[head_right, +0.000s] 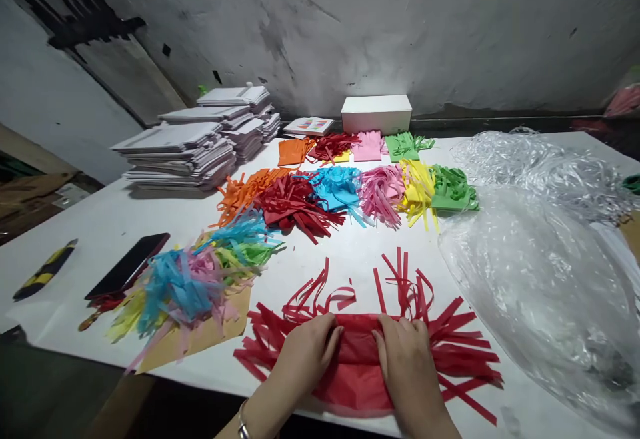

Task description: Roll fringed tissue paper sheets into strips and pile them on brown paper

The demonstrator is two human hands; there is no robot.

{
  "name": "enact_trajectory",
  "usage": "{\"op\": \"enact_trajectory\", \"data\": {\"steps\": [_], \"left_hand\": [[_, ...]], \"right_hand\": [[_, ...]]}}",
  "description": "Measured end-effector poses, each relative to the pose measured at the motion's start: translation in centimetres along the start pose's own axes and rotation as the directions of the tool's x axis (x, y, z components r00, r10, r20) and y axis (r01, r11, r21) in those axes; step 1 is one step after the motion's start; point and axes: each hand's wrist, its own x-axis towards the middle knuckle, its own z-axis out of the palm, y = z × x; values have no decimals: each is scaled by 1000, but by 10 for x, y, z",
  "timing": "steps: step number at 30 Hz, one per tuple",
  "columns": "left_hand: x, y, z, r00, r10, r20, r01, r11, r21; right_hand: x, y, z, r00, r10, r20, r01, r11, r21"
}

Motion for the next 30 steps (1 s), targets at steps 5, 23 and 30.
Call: {"op": "enact_trajectory", "data": {"steps": [5,23,30], "left_hand": [[5,0,2,1000,9,-8,-9,1000,24],[-27,-10,29,676,569,-469,-591,798,117],[-34,-32,40,666,551,-502,-576,808,123]], "right_hand": [[3,-6,-13,994,-7,-112,0,998,-62],[-10,-26,-17,933,-294,-208,318,944,90],[-27,-5,-4,947,-271,-172,292,950,109]]}}
